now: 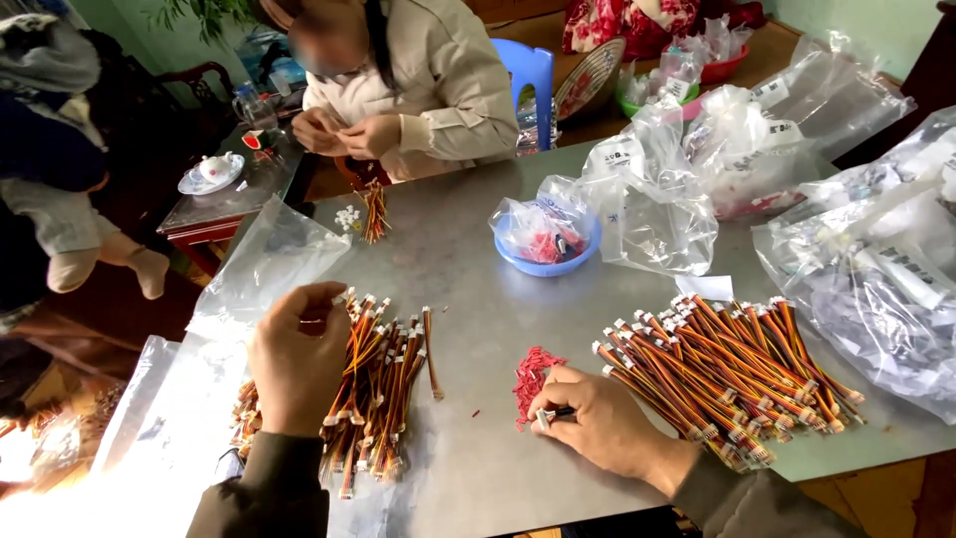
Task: Assembling wiring harnesses by sliding small red rubber seals onto the ends of the wires at a production table.
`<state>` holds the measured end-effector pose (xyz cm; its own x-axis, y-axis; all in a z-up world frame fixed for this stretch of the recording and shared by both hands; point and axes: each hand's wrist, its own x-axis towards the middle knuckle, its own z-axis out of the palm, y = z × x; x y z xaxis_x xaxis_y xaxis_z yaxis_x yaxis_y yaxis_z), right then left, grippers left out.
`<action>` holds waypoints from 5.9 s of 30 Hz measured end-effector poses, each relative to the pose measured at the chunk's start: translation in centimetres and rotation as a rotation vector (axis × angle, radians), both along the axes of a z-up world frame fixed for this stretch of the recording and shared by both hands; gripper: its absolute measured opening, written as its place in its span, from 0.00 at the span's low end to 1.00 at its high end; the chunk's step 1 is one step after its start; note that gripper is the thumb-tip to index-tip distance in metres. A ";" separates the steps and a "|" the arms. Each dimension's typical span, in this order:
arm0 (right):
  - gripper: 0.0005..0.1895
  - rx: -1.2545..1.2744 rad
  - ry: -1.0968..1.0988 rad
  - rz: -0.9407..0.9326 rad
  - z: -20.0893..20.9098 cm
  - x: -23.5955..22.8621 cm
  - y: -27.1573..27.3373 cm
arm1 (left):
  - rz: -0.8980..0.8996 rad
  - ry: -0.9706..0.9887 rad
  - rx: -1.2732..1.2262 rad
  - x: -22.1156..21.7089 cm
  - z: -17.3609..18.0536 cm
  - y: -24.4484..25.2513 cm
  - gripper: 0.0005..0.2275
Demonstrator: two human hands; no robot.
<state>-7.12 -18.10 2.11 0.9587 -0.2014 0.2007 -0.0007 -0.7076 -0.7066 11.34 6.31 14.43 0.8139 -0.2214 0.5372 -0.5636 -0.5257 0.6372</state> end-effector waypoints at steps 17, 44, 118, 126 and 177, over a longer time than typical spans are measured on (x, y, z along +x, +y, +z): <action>0.06 0.032 -0.095 -0.088 -1.6 0.8 0.1 | -0.167 -0.113 0.306 -0.2 1.2 5.5 0.06; 0.13 0.109 -0.135 -0.105 -1.3 0.9 0.2 | 0.025 -0.519 -0.090 -0.7 0.3 4.9 0.04; 0.14 -0.525 0.082 -0.228 1.2 -1.7 -4.7 | -0.294 0.108 0.168 -6.4 -11.1 -3.4 0.13; 0.12 0.194 -0.014 0.000 0.3 -0.3 0.7 | -0.502 -0.375 0.694 0.3 -11.5 -2.2 0.09; 0.19 0.288 -0.122 -0.230 -0.6 -3.7 1.1 | -0.170 1.268 -1.176 -10.6 -11.8 -5.5 0.11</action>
